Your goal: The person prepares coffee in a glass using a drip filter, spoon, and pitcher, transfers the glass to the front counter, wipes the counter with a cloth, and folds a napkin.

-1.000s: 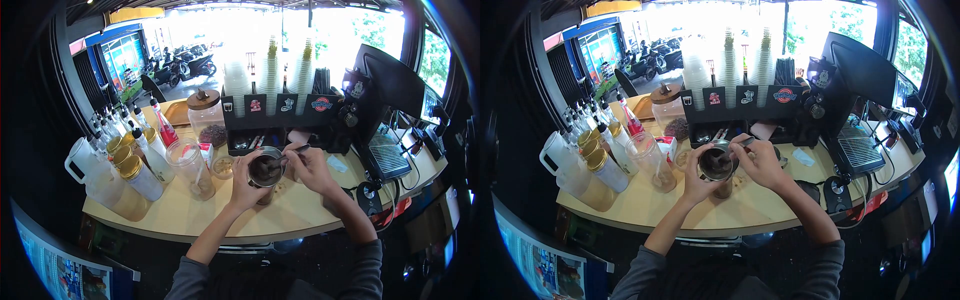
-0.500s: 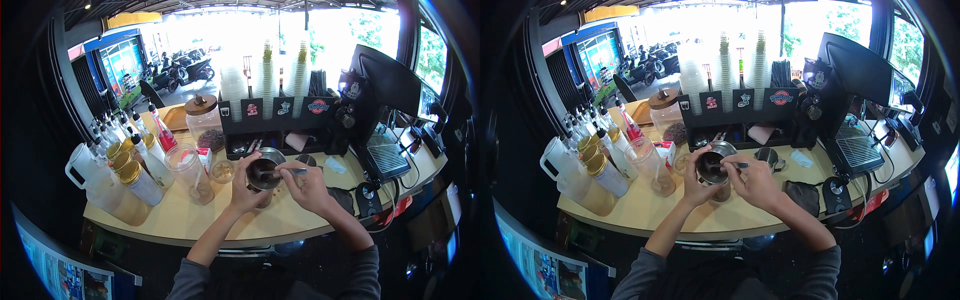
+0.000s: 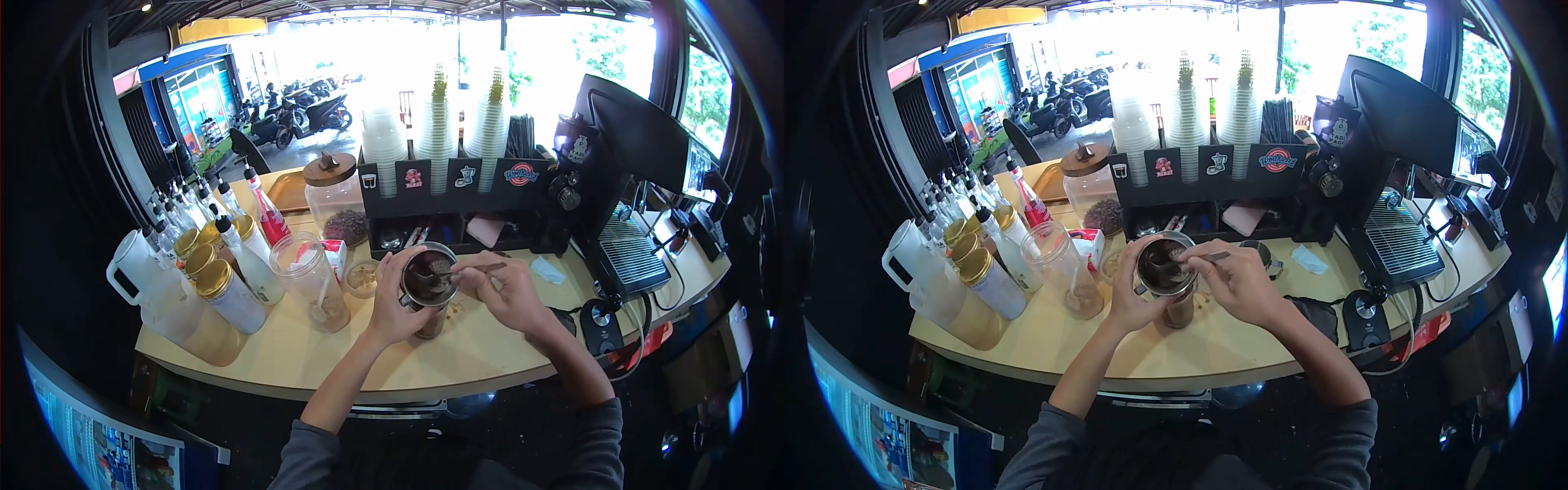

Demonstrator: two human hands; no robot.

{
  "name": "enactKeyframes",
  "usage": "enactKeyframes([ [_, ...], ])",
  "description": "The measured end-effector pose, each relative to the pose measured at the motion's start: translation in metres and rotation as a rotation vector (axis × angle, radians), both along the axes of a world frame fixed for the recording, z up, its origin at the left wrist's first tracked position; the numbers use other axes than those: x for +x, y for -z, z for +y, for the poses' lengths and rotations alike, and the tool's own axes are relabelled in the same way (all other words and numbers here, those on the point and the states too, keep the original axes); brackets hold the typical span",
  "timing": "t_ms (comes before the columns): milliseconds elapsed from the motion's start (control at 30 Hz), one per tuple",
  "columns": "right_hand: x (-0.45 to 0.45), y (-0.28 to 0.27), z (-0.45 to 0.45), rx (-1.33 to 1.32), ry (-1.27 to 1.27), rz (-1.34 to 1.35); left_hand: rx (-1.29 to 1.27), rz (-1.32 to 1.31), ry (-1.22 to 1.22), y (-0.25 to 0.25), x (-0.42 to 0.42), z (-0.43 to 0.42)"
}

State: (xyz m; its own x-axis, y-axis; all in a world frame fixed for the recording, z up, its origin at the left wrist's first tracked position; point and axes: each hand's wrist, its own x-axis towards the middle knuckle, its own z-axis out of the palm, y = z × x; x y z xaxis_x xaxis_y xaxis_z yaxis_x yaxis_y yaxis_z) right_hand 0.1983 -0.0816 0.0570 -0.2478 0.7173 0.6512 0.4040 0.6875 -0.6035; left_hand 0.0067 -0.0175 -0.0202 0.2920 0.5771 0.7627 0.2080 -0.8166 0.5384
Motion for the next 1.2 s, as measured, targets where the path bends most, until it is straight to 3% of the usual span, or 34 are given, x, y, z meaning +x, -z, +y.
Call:
enactKeyframes([
  [400, 0.019, -0.004, 0.012, -0.033, -0.018, -0.064, -0.072, 0.016, 0.097, -0.008, -0.001, 0.002],
  [633, 0.021, -0.017, 0.011, -0.126, -0.065, -0.049, 0.023, 0.087, 0.070, -0.010, 0.003, -0.001],
  [800, 0.034, -0.017, 0.022, 0.009, -0.138, -0.175, -0.013, 0.048, 0.073, -0.006, 0.006, -0.001],
  [1100, 0.033, 0.005, 0.028, -0.003, -0.171, 0.065, -0.086, -0.056, 0.084, -0.006, 0.014, -0.018],
  [1200, 0.032, 0.005, 0.021, 0.089, -0.147, -0.053, -0.065, -0.062, 0.067, -0.003, 0.017, -0.020],
])
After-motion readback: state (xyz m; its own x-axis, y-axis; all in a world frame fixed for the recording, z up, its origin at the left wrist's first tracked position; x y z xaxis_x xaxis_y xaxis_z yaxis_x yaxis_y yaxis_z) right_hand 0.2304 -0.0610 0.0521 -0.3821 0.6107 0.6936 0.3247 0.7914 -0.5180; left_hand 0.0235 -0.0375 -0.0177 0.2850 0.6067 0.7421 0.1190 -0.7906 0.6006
